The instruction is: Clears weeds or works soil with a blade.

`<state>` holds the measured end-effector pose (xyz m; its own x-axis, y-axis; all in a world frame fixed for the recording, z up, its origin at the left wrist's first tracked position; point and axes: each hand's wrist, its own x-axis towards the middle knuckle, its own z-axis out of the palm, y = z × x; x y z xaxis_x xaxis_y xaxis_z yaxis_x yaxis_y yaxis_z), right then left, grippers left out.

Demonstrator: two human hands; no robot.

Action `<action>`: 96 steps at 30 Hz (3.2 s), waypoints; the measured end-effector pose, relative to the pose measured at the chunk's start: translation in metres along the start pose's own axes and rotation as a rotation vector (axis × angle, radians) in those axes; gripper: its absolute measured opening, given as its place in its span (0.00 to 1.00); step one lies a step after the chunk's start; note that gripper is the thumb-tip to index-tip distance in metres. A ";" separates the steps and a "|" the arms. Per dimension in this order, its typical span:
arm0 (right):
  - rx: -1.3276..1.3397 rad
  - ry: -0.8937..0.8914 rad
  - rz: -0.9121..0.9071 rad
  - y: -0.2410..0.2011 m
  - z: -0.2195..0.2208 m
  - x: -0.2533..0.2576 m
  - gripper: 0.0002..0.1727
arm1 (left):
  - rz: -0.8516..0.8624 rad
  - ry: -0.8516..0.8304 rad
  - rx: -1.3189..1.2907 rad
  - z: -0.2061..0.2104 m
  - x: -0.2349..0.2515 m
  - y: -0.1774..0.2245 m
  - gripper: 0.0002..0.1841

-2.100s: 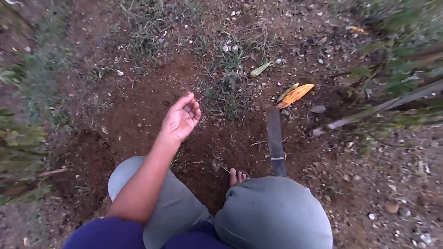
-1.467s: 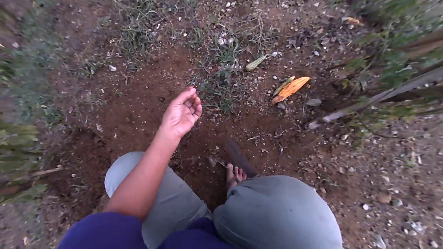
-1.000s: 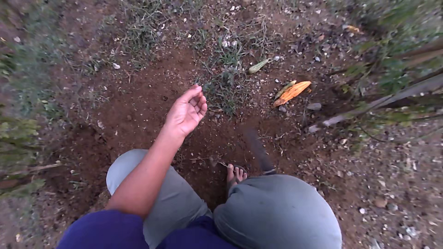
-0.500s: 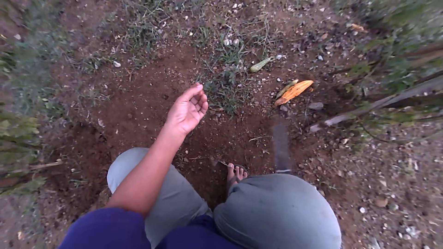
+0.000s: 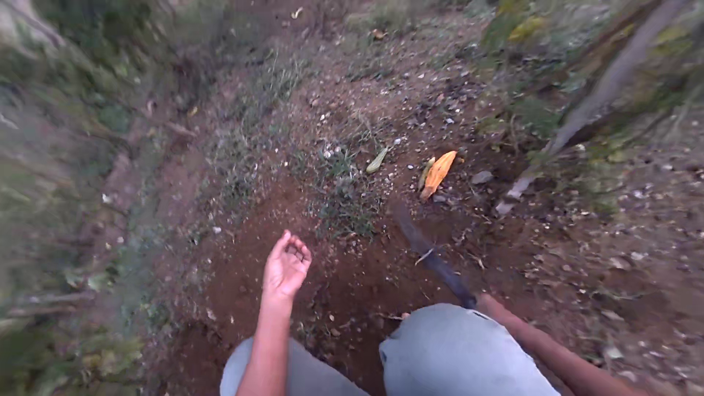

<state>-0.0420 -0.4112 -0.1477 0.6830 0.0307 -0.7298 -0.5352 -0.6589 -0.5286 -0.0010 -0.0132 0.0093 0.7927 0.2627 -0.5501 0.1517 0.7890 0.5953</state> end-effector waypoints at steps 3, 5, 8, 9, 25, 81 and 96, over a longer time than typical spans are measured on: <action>-0.004 -0.095 0.021 0.003 -0.006 -0.002 0.11 | 0.025 0.018 0.010 -0.004 0.000 0.001 0.20; 0.057 -0.085 0.054 -0.003 -0.026 0.001 0.14 | 0.031 0.048 0.005 -0.007 0.002 0.000 0.19; 0.161 0.028 0.038 -0.033 -0.041 0.020 0.19 | 0.042 0.045 0.003 -0.009 0.005 -0.001 0.21; 0.216 0.064 0.031 -0.042 -0.037 0.033 0.22 | 0.047 0.032 0.002 -0.008 0.007 -0.002 0.21; 0.429 0.057 0.003 -0.065 0.002 0.063 0.20 | 0.052 0.044 -0.013 -0.004 0.004 -0.006 0.21; 0.385 0.444 -0.131 -0.147 -0.063 0.138 0.29 | 0.030 0.023 -0.048 -0.014 -0.007 0.002 0.22; 0.420 -0.203 -0.041 -0.042 0.005 0.061 0.24 | -0.016 0.026 0.004 0.003 0.004 -0.018 0.21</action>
<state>0.0203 -0.3777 -0.1722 0.6192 0.2246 -0.7524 -0.6929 -0.2944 -0.6581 0.0016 -0.0282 -0.0017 0.7745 0.2642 -0.5748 0.1671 0.7909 0.5887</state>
